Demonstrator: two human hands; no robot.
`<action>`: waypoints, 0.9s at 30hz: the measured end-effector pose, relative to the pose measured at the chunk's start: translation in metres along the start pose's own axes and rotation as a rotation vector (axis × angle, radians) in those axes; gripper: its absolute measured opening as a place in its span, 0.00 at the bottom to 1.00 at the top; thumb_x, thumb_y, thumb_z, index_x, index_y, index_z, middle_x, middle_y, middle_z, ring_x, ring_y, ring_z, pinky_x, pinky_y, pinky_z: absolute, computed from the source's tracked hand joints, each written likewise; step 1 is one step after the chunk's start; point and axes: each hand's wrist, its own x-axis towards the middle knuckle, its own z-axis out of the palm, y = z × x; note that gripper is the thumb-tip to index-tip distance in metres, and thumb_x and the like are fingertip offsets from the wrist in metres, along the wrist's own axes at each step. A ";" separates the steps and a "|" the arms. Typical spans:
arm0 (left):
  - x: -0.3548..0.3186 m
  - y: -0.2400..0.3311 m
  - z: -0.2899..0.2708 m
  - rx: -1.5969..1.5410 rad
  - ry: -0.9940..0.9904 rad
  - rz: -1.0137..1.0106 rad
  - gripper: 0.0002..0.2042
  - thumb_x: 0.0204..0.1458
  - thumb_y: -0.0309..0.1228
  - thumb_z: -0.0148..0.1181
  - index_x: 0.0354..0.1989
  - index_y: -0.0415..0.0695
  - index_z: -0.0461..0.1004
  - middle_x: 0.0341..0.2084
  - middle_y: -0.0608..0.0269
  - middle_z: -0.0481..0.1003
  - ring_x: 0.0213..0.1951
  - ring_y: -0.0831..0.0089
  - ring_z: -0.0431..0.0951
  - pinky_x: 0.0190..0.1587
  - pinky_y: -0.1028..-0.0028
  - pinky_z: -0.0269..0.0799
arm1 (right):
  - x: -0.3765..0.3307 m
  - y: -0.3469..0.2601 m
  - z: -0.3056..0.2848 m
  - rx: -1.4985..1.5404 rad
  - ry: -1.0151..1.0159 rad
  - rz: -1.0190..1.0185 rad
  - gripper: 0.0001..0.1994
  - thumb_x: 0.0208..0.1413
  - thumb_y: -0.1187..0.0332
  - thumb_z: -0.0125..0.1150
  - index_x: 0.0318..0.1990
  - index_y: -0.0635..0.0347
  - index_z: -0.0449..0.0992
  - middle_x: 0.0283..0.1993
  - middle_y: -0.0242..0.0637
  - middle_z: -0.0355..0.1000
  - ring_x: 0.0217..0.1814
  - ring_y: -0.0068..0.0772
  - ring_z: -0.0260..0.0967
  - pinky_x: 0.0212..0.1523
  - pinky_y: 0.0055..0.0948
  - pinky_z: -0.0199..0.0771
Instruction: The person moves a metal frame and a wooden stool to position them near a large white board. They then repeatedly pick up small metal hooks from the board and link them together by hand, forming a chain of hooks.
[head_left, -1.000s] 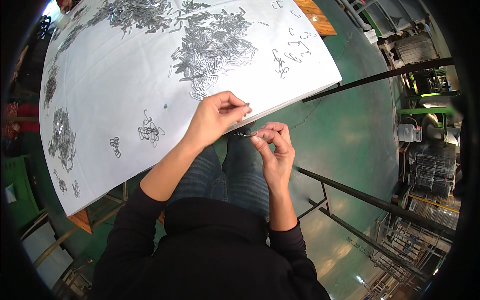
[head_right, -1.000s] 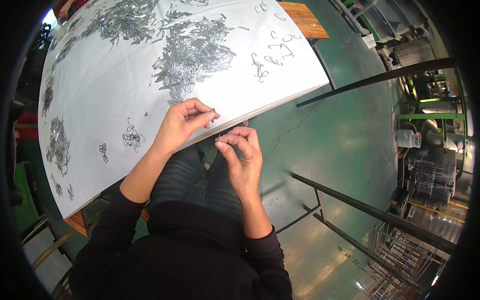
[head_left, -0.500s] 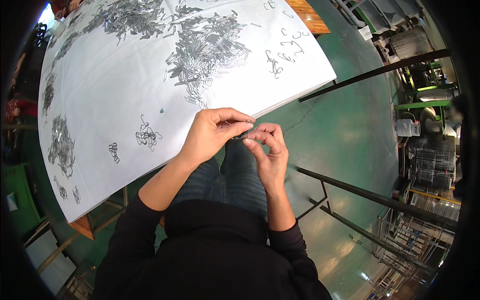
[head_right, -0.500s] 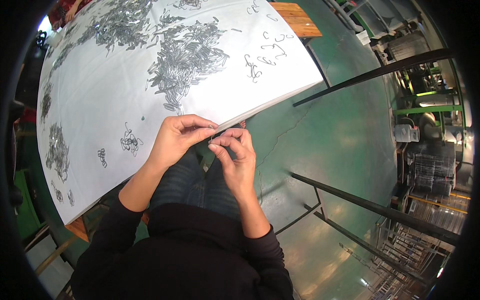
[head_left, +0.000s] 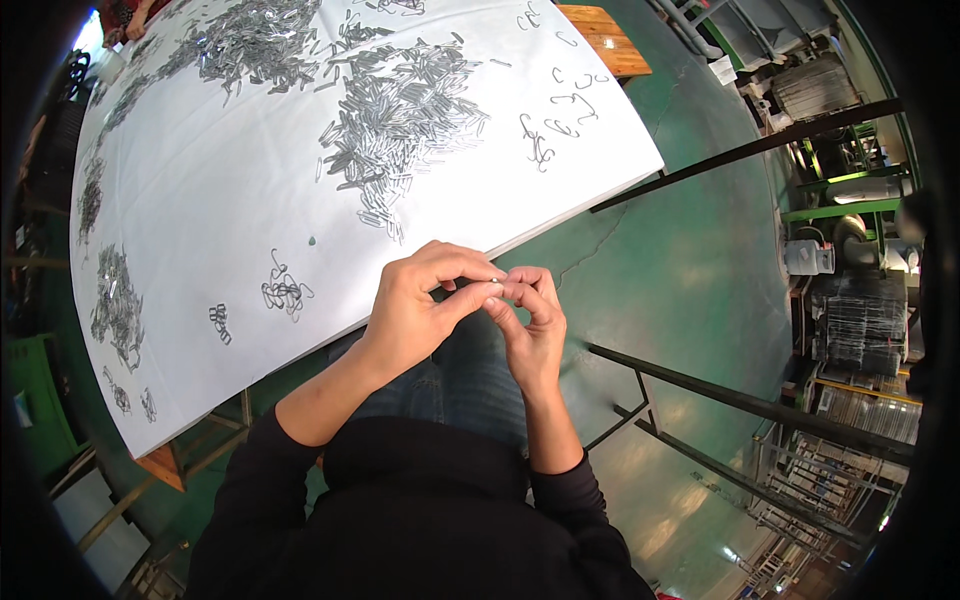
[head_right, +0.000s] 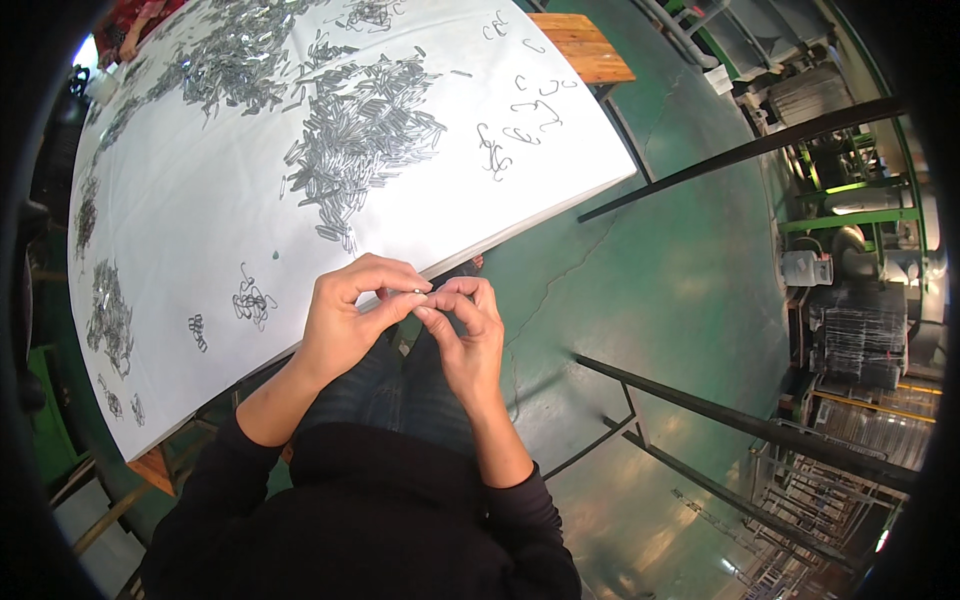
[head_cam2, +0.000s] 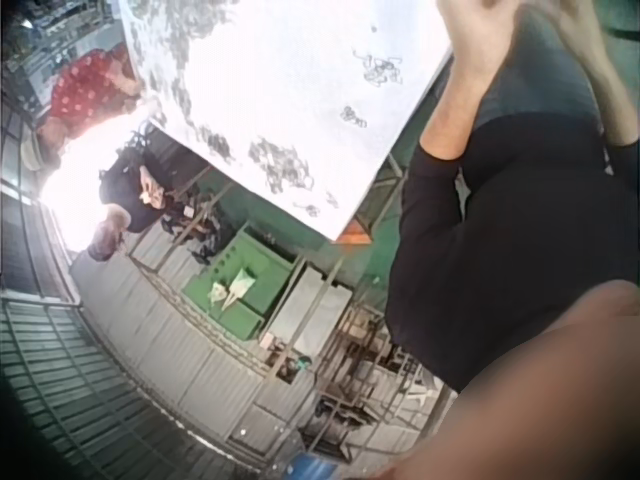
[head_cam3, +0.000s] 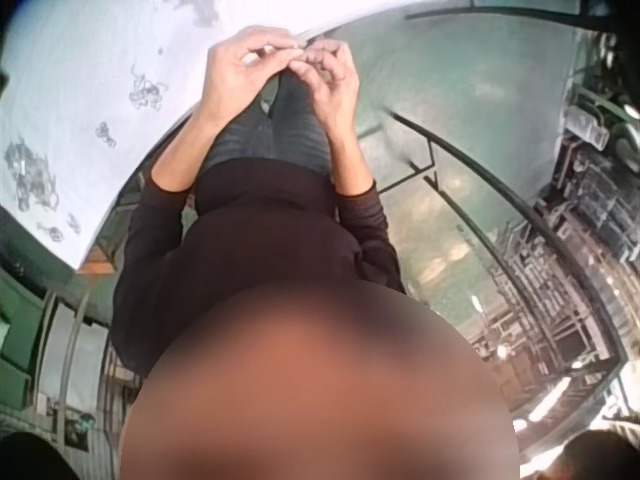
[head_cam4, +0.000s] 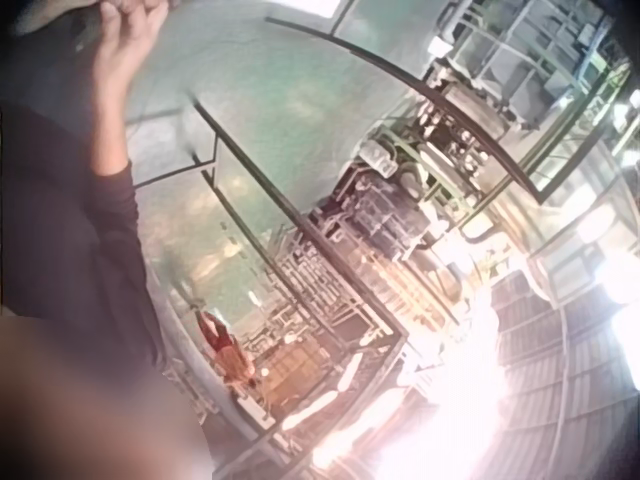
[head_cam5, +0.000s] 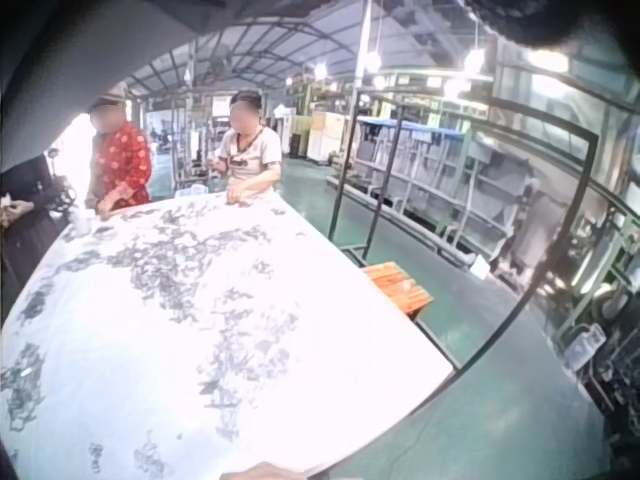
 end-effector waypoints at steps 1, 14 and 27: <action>-0.001 -0.001 0.001 0.000 0.000 -0.008 0.07 0.44 0.20 0.62 0.33 0.41 0.79 0.31 0.62 0.78 0.31 0.78 0.74 0.32 0.80 0.67 | 0.000 0.001 -0.003 -0.004 -0.008 0.001 0.07 0.45 0.74 0.66 0.33 0.62 0.76 0.38 0.33 0.66 0.41 0.26 0.63 0.40 0.24 0.65; -0.009 0.000 0.002 0.051 -0.017 0.037 0.07 0.42 0.20 0.64 0.32 0.41 0.79 0.29 0.64 0.78 0.32 0.72 0.75 0.36 0.75 0.72 | 0.269 0.082 -0.101 -0.947 -0.206 -0.181 0.06 0.50 0.69 0.60 0.36 0.58 0.77 0.33 0.36 0.70 0.34 0.36 0.69 0.37 0.33 0.68; -0.015 -0.017 0.005 0.031 0.029 0.024 0.07 0.43 0.19 0.63 0.32 0.40 0.79 0.25 0.63 0.78 0.27 0.77 0.73 0.30 0.78 0.68 | 0.226 0.044 -0.084 -0.589 -0.239 0.052 0.07 0.49 0.67 0.63 0.29 0.60 0.74 0.23 0.31 0.67 0.29 0.25 0.65 0.31 0.24 0.63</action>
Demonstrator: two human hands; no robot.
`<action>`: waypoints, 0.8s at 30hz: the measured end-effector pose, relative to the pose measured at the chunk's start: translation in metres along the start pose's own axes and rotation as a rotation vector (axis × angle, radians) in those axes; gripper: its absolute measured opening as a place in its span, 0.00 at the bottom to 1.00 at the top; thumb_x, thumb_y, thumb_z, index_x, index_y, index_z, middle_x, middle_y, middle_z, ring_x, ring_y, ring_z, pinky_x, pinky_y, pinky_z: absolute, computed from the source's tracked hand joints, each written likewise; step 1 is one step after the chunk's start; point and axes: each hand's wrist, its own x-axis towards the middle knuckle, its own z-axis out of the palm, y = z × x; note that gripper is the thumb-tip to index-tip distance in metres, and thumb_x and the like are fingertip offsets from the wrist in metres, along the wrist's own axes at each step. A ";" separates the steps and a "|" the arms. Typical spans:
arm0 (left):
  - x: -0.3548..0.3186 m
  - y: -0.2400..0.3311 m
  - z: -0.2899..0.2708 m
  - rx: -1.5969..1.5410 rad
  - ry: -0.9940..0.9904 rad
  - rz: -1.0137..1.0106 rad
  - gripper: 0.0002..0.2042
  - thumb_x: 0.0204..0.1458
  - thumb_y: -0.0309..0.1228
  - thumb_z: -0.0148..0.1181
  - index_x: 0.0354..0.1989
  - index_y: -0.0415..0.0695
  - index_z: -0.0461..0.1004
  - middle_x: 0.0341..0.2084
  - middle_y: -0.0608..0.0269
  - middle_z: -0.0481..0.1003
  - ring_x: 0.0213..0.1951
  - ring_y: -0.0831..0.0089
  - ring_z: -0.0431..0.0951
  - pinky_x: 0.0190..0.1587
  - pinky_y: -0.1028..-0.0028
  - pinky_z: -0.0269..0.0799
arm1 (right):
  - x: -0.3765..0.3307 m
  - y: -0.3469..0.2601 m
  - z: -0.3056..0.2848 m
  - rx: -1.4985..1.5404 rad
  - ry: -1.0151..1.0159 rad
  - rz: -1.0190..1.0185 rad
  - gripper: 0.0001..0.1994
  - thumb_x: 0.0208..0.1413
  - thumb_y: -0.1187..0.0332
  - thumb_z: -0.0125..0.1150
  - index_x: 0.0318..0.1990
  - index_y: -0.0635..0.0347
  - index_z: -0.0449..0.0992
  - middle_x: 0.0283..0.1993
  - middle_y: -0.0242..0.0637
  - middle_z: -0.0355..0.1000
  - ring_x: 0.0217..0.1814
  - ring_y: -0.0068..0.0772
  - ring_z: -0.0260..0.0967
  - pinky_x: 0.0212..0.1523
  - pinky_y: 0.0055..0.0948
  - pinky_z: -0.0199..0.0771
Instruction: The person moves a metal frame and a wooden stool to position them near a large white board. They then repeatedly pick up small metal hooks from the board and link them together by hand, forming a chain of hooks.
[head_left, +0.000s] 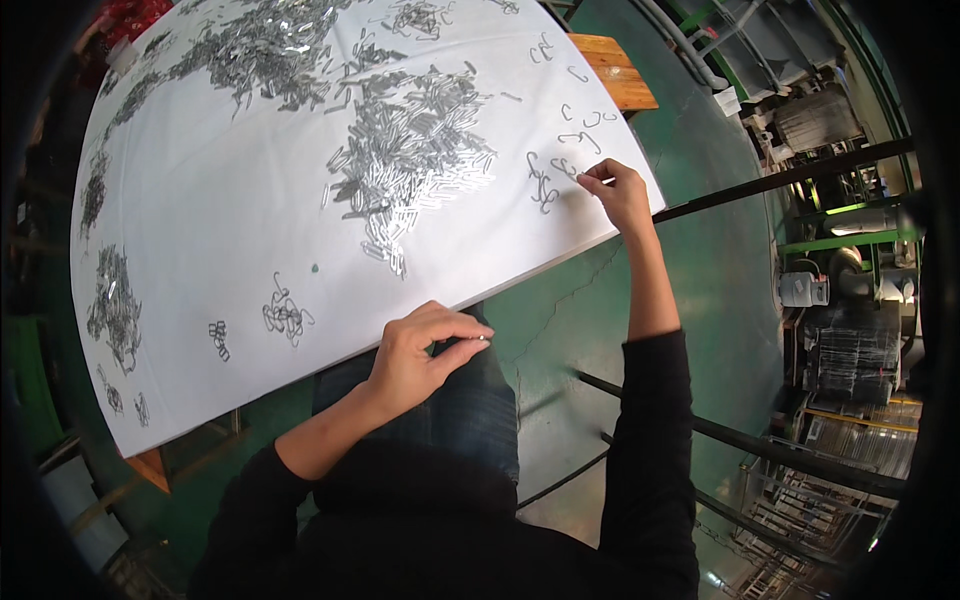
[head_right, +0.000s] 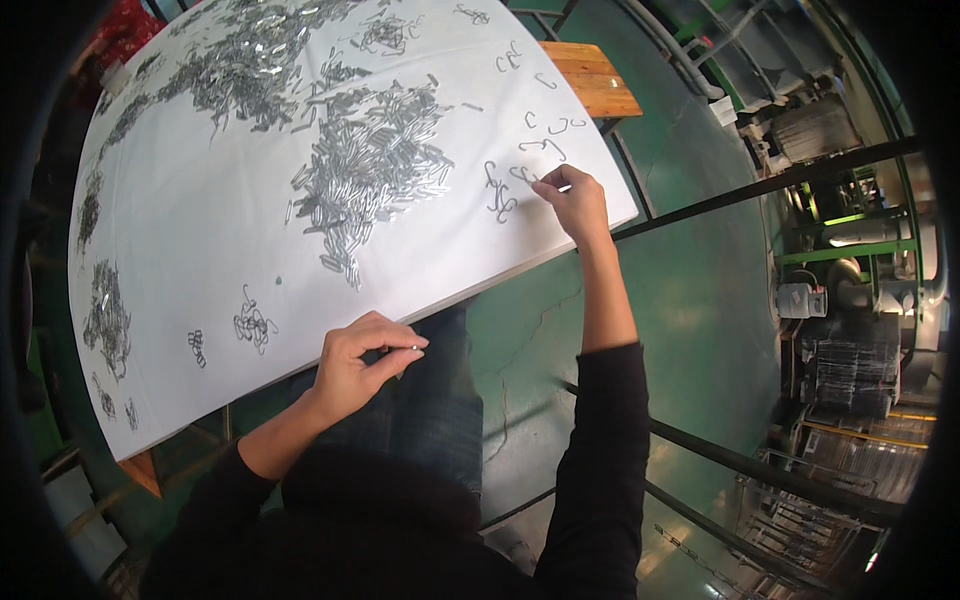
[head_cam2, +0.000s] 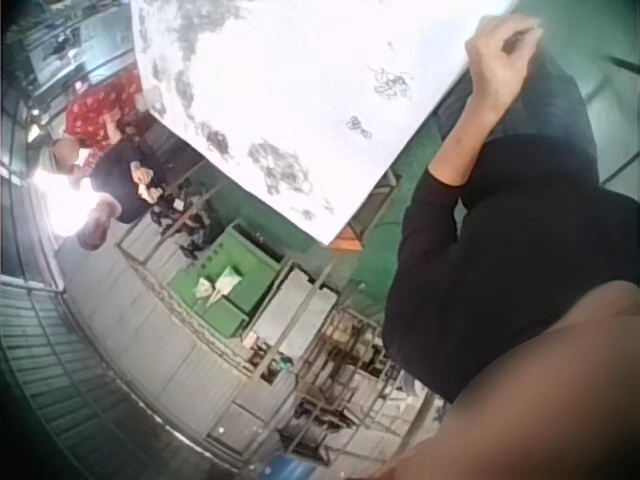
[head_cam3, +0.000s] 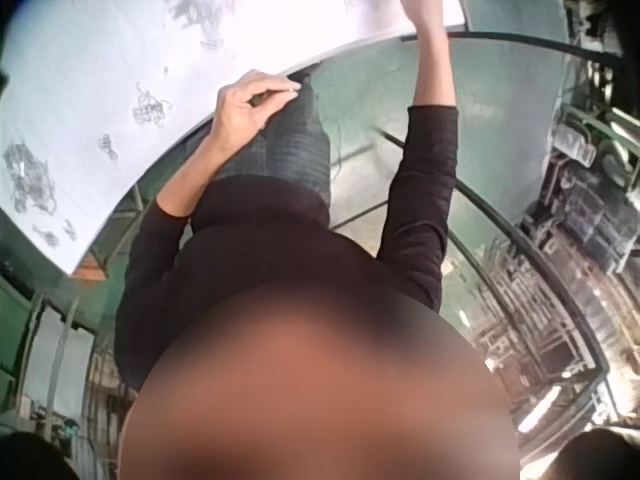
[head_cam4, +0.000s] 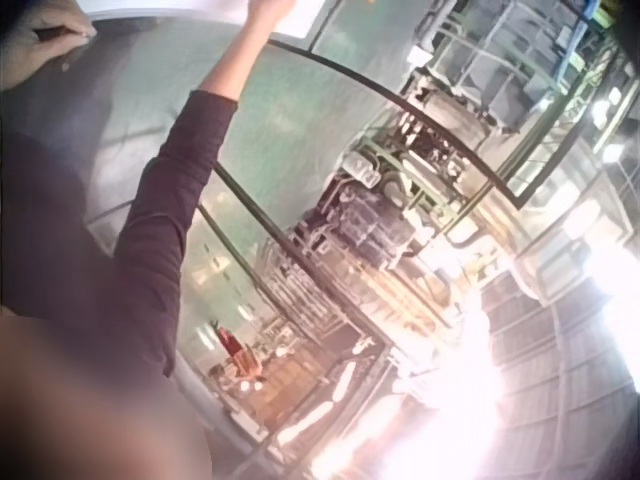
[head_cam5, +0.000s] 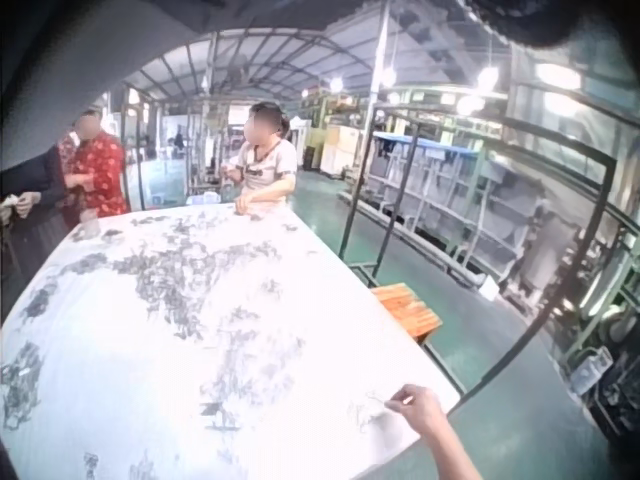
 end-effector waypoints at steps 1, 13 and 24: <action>0.000 -0.001 0.001 -0.009 0.010 0.006 0.07 0.43 0.19 0.63 0.33 0.40 0.79 0.25 0.63 0.78 0.26 0.77 0.73 0.29 0.78 0.68 | -0.016 -0.010 0.002 0.237 -0.023 0.093 0.07 0.49 0.67 0.63 0.28 0.60 0.73 0.21 0.28 0.65 0.27 0.21 0.62 0.29 0.22 0.61; -0.015 -0.002 0.003 -0.031 0.088 0.050 0.11 0.45 0.19 0.60 0.38 0.43 0.77 0.30 0.65 0.78 0.31 0.73 0.76 0.29 0.77 0.70 | -0.199 -0.091 0.067 1.267 -0.041 0.267 0.04 0.51 0.71 0.62 0.29 0.60 0.75 0.40 0.30 0.68 0.39 0.21 0.64 0.37 0.21 0.66; -0.024 -0.002 0.007 0.004 0.118 0.072 0.18 0.44 0.19 0.63 0.46 0.41 0.72 0.31 0.62 0.78 0.33 0.74 0.78 0.33 0.77 0.69 | -0.215 -0.105 0.091 1.158 0.306 -0.002 0.03 0.51 0.76 0.61 0.30 0.58 0.73 0.39 0.33 0.65 0.39 0.23 0.60 0.39 0.23 0.61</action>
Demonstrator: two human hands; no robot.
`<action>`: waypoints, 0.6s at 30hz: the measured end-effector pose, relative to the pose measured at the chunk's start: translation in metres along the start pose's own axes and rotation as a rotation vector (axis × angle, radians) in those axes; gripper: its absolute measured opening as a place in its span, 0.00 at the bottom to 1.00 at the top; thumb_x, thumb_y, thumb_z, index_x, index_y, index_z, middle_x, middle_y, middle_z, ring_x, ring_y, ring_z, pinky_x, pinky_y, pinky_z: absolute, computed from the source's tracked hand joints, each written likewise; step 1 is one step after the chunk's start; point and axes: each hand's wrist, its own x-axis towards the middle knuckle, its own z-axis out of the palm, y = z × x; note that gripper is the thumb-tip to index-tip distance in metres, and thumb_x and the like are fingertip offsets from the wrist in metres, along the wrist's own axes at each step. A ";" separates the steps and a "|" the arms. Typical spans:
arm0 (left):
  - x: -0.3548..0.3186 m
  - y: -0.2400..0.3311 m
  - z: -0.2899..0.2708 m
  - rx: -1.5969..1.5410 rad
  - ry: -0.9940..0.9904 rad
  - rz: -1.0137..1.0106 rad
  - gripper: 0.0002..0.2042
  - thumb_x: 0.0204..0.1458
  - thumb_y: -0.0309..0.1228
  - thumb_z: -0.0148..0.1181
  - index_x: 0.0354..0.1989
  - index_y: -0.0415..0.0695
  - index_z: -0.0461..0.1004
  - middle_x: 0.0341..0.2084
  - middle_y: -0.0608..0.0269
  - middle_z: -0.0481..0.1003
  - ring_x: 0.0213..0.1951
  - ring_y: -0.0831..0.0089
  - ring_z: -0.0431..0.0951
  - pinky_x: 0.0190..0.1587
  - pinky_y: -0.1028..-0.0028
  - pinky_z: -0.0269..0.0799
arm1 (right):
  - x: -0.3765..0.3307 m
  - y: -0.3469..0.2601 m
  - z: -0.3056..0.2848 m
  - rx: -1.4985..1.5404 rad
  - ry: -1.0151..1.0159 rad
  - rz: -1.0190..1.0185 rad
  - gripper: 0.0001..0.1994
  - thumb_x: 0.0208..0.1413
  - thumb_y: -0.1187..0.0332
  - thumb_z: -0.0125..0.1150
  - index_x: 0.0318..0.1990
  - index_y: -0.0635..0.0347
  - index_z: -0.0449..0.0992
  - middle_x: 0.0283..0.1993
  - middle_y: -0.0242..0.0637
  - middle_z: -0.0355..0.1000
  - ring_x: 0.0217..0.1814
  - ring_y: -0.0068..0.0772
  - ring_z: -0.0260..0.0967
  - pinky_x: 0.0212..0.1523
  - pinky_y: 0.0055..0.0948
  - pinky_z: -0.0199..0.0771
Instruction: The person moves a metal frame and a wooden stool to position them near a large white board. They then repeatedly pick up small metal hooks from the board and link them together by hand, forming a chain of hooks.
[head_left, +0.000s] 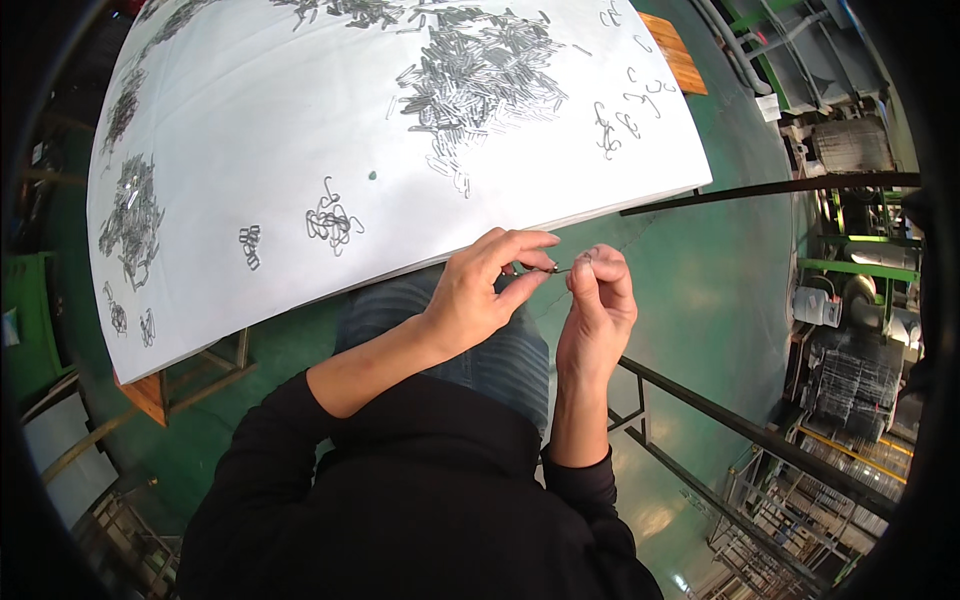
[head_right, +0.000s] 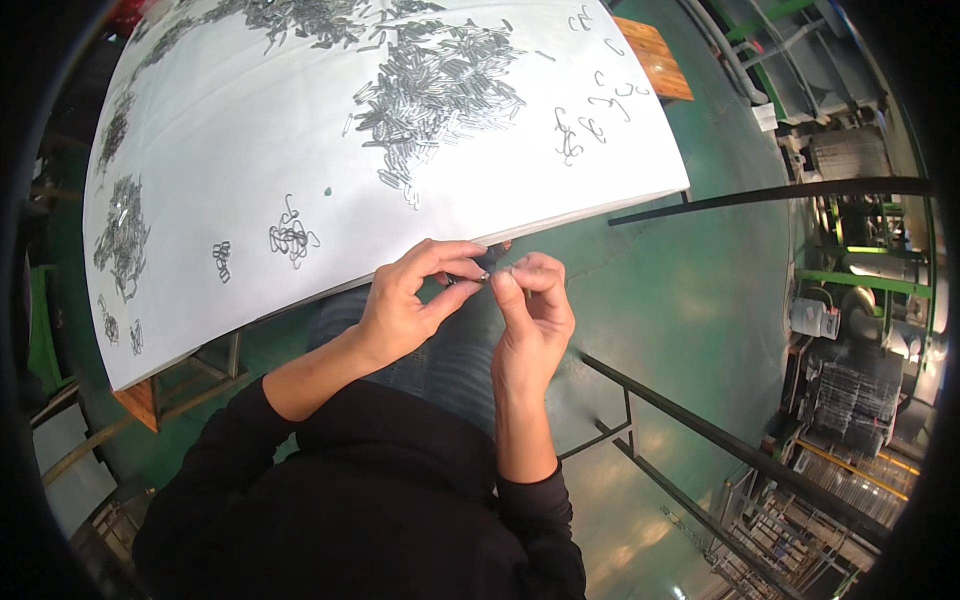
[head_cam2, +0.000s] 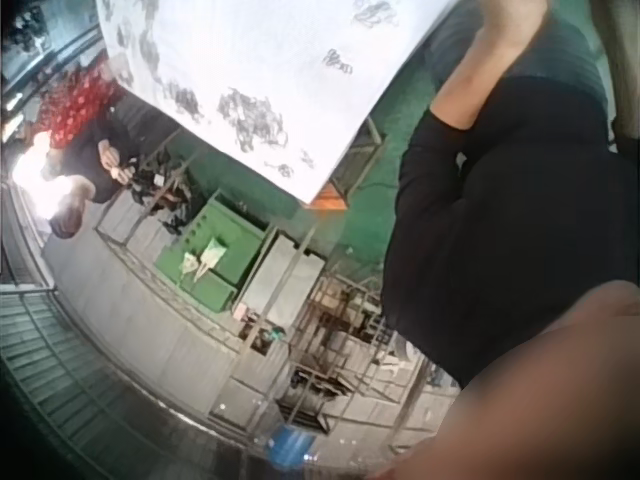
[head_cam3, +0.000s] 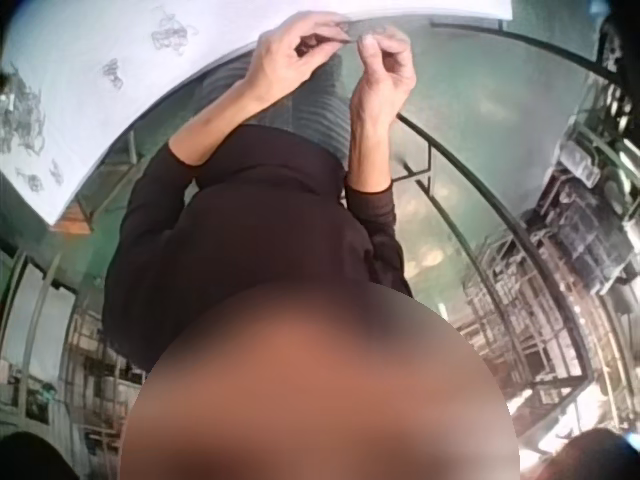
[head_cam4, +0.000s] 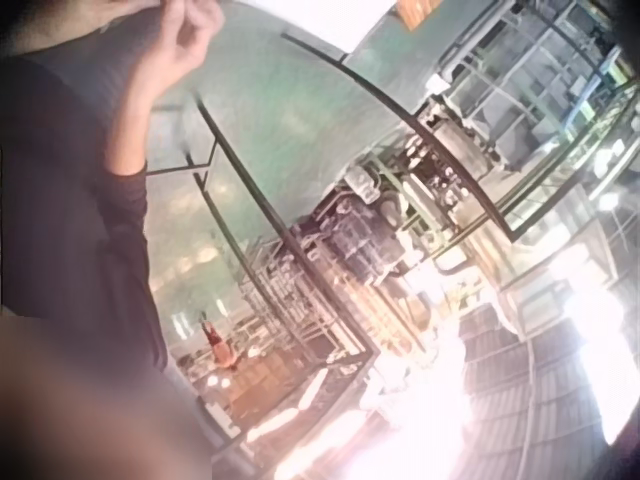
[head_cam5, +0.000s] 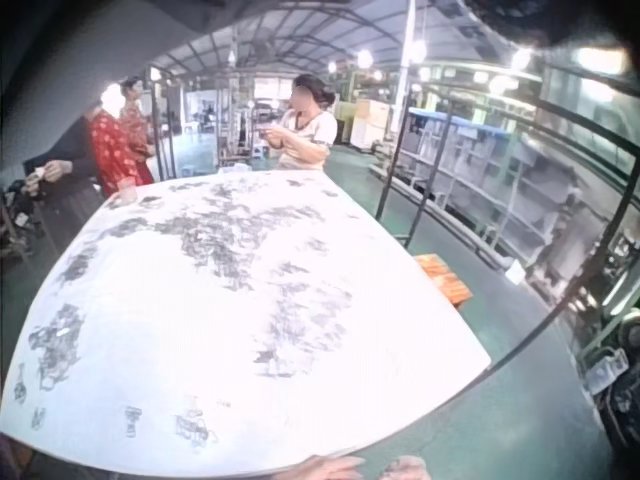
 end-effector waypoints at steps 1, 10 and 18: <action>-0.001 -0.003 -0.003 0.030 0.008 -0.009 0.18 0.43 0.20 0.64 0.45 0.41 0.72 0.32 0.62 0.78 0.33 0.73 0.77 0.34 0.77 0.69 | -0.002 0.001 0.001 -0.010 -0.008 -0.034 0.03 0.51 0.76 0.61 0.30 0.58 0.72 0.39 0.33 0.65 0.38 0.23 0.60 0.39 0.23 0.61; 0.032 -0.071 -0.053 0.631 0.123 0.030 0.13 0.43 0.27 0.65 0.39 0.42 0.75 0.29 0.61 0.73 0.34 0.65 0.72 0.37 0.69 0.69 | -0.016 0.000 -0.005 -0.083 -0.047 -0.012 0.04 0.50 0.77 0.62 0.32 0.60 0.73 0.39 0.35 0.66 0.34 0.21 0.61 0.29 0.20 0.60; 0.047 -0.075 -0.048 0.640 -0.011 0.079 0.11 0.42 0.26 0.64 0.36 0.42 0.74 0.26 0.62 0.73 0.32 0.63 0.71 0.37 0.67 0.66 | -0.017 0.004 -0.005 -0.092 -0.069 0.071 0.04 0.50 0.77 0.61 0.32 0.64 0.73 0.37 0.42 0.71 0.26 0.24 0.66 0.21 0.18 0.63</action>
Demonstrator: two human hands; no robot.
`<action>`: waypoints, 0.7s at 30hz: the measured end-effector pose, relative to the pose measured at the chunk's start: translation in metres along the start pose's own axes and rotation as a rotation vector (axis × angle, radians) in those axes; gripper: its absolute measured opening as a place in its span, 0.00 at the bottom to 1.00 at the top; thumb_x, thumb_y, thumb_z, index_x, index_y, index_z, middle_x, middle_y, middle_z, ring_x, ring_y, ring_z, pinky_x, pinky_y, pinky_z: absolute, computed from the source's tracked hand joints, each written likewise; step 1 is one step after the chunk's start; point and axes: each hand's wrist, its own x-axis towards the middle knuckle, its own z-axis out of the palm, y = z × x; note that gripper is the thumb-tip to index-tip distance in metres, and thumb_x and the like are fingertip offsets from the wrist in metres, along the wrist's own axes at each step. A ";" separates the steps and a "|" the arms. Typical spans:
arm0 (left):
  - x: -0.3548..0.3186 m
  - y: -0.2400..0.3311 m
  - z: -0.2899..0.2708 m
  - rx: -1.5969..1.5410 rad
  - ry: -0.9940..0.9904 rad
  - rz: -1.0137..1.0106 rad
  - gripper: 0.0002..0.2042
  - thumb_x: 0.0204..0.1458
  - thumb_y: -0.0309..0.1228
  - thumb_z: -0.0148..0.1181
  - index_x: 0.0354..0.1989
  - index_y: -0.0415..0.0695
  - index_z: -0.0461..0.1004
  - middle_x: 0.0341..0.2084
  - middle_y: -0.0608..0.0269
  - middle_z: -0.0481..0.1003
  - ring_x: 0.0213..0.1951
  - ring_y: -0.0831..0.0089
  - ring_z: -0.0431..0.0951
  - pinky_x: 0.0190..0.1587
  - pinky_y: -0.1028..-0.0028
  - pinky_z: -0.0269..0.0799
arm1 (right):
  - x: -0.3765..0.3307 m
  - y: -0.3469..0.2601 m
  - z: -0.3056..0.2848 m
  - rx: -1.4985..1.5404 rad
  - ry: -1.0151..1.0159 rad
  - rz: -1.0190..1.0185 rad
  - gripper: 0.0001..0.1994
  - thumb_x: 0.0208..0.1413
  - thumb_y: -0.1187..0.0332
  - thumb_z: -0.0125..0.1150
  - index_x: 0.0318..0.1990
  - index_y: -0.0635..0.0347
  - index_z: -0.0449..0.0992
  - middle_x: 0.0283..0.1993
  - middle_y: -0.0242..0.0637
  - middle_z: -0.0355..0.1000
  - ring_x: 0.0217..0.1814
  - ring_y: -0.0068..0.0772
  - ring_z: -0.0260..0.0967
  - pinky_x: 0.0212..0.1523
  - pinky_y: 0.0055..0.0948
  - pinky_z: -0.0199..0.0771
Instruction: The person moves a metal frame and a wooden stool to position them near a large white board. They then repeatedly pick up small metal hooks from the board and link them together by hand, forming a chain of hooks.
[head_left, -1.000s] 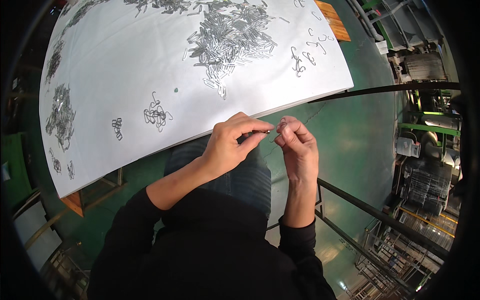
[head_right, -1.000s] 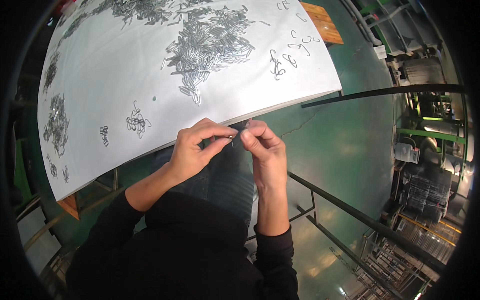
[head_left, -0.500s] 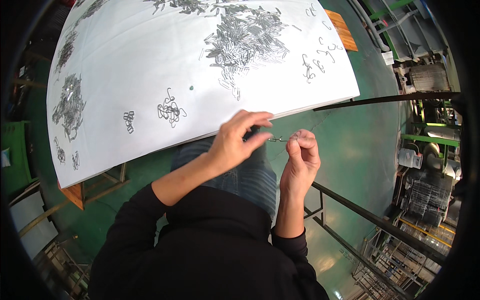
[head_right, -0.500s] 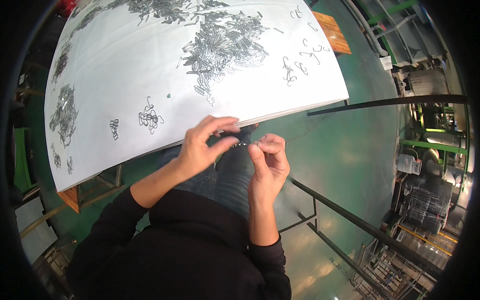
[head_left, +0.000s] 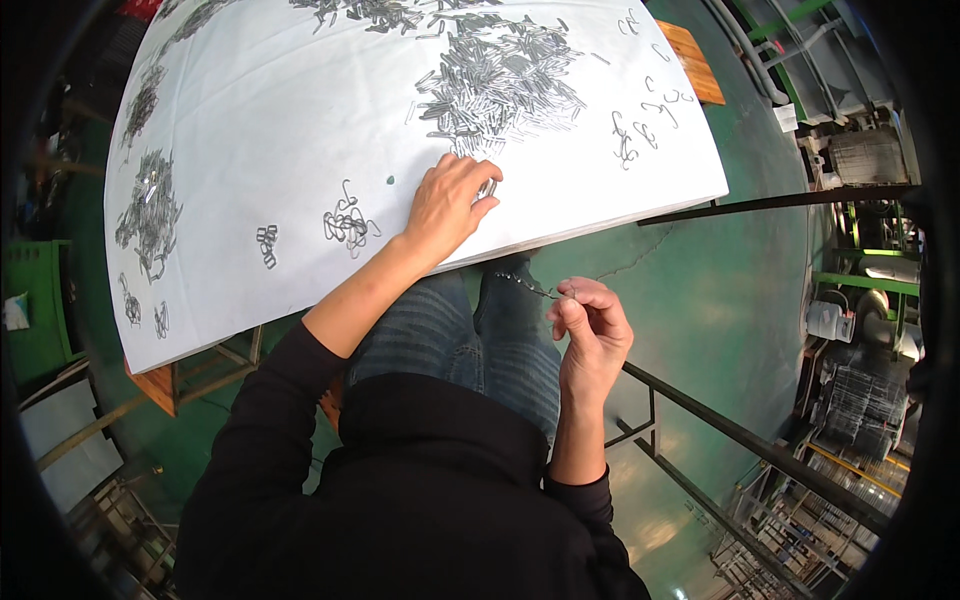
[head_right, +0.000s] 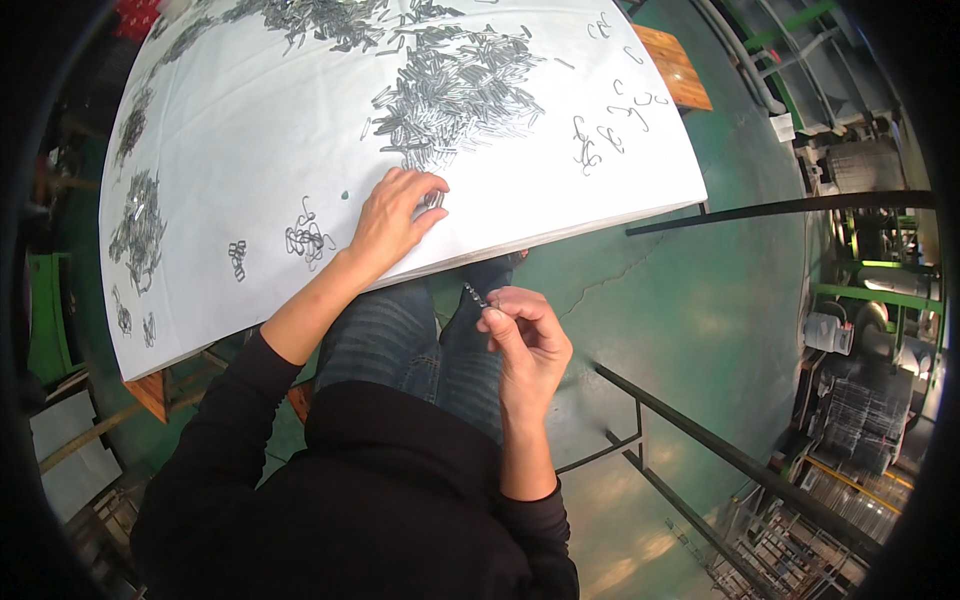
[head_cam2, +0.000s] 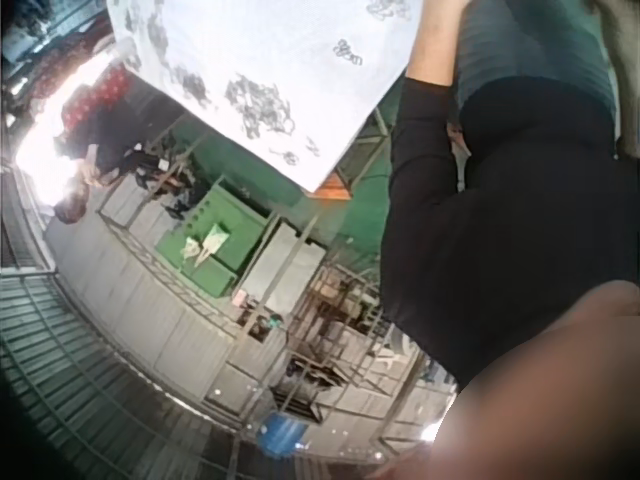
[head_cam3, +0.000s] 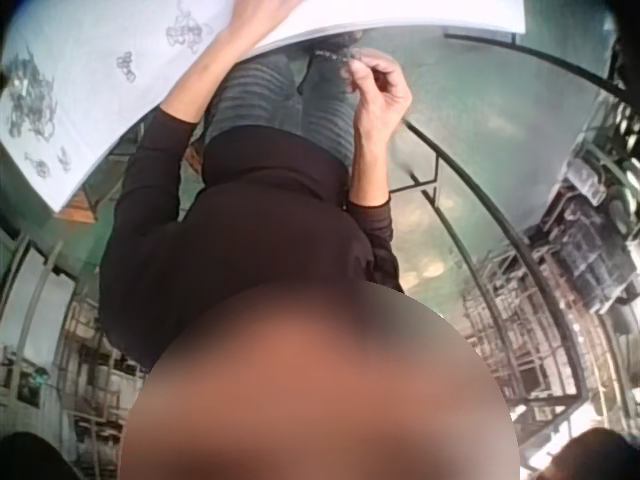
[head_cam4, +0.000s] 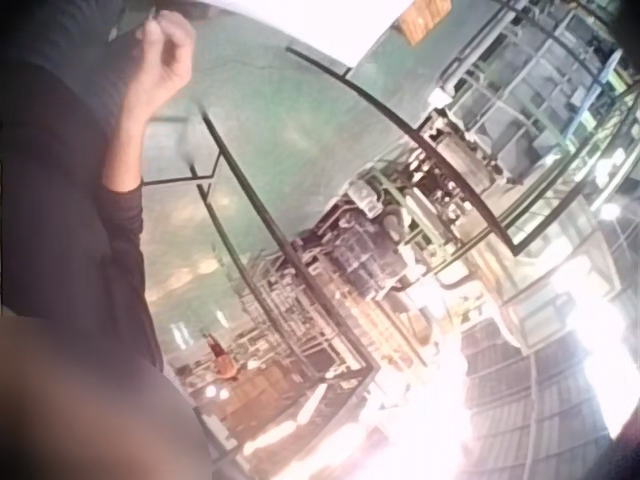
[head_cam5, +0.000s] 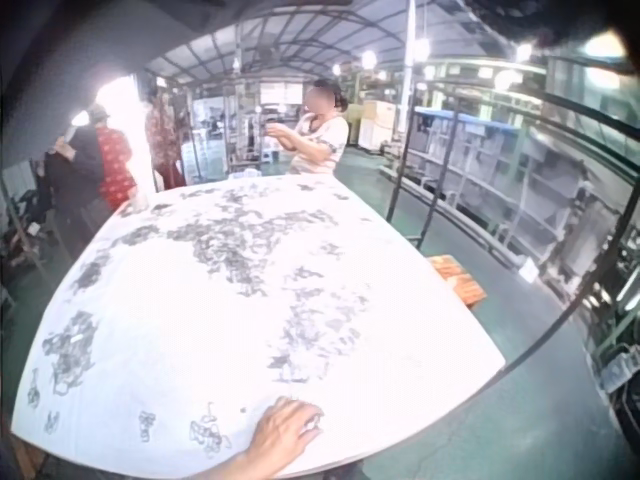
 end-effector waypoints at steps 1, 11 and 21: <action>0.000 0.003 -0.001 -0.028 -0.011 0.008 0.11 0.42 0.25 0.64 0.36 0.42 0.74 0.25 0.62 0.74 0.32 0.63 0.72 0.36 0.67 0.67 | 0.000 0.000 0.001 -0.006 0.002 0.018 0.04 0.50 0.77 0.61 0.32 0.64 0.73 0.37 0.43 0.72 0.26 0.25 0.68 0.21 0.18 0.65; -0.015 0.076 -0.034 -0.669 -0.149 -0.273 0.06 0.48 0.23 0.62 0.34 0.37 0.77 0.28 0.64 0.78 0.31 0.80 0.76 0.37 0.79 0.71 | 0.001 -0.001 0.016 -0.016 -0.078 -0.002 0.04 0.51 0.80 0.59 0.33 0.67 0.71 0.33 0.43 0.73 0.29 0.29 0.73 0.27 0.20 0.72; -0.022 0.099 -0.050 -0.726 -0.162 -0.233 0.05 0.47 0.23 0.62 0.32 0.36 0.77 0.27 0.64 0.78 0.29 0.82 0.73 0.34 0.81 0.69 | -0.002 -0.005 0.022 -0.050 0.011 -0.087 0.03 0.52 0.79 0.59 0.32 0.67 0.70 0.30 0.39 0.72 0.28 0.26 0.72 0.28 0.21 0.73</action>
